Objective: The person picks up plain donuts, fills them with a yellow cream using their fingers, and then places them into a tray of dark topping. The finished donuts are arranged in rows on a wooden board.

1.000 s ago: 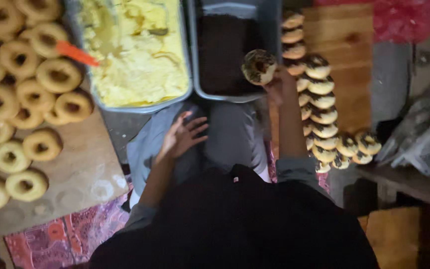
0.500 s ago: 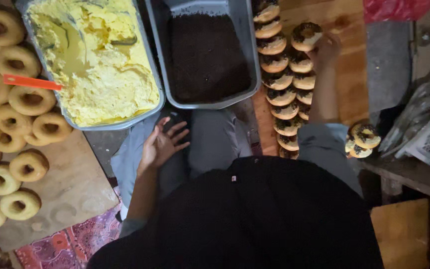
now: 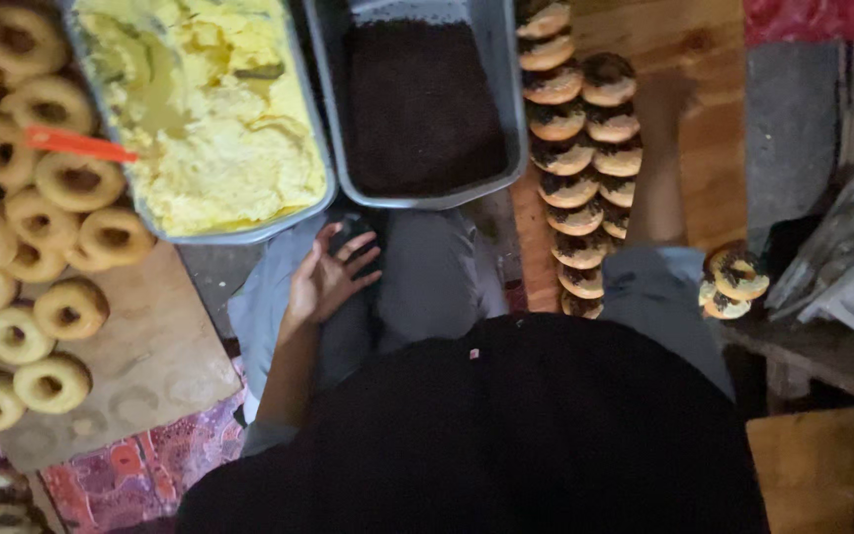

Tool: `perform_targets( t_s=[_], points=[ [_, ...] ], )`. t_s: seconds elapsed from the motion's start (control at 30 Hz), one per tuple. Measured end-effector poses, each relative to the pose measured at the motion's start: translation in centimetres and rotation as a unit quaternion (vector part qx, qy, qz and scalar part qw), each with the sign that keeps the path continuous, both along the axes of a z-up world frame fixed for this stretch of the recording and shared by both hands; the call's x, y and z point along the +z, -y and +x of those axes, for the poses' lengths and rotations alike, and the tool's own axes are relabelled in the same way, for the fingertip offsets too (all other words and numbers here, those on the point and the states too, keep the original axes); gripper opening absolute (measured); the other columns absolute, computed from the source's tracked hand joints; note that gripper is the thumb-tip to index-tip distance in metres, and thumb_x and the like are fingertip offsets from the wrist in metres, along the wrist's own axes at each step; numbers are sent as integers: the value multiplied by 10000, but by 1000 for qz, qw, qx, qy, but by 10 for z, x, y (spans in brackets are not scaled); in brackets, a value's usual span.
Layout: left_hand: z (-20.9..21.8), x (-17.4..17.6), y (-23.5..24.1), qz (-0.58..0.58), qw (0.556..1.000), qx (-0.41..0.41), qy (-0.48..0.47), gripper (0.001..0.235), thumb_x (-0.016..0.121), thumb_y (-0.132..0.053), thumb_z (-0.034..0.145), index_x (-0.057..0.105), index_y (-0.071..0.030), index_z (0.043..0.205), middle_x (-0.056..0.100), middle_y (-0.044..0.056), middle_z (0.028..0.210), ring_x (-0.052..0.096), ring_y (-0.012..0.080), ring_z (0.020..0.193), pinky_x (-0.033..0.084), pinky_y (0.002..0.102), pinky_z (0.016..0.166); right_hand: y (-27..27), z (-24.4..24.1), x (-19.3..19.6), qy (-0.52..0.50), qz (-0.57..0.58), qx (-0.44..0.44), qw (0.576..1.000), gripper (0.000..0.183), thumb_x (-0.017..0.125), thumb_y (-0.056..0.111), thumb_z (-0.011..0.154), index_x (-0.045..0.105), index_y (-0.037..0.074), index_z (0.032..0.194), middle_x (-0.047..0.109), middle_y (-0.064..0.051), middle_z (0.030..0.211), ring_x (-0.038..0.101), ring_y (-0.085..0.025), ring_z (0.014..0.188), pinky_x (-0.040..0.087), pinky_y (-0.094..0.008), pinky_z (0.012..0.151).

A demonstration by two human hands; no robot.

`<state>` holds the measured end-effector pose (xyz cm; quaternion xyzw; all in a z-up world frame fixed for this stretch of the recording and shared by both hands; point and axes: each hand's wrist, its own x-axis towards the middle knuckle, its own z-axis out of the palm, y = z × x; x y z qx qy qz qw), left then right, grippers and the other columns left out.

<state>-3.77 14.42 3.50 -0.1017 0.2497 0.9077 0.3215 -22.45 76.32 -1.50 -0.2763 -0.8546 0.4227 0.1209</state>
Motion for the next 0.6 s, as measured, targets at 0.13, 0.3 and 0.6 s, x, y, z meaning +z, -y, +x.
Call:
perform_targets(
  t_s=[0.13,0.3,0.6],
  points=[
    [29,-9,24,30,997,71,-19,488,634,-515,980,513,-295,1399,467,187,1565,479,390,1411,378,628,1141,21,29,13,-65,-3,30,997,188,631,5,911,708,51,1076,701,-87,957,683,-235,838,553,-403,676],
    [85,-56,135,-120,943,309,17,290,620,-343,973,619,-134,1174,670,145,1212,676,315,1072,559,454,934,94,149,7,-66,-7,47,997,169,638,27,933,719,36,1081,712,-100,964,684,-235,853,548,-399,704],
    [124,-140,371,-483,633,597,102,330,659,-250,927,698,74,882,733,146,837,693,216,729,541,358,621,193,254,61,-70,85,63,992,158,649,68,972,738,8,1088,732,-125,977,686,-237,881,538,-392,754]
  ],
)
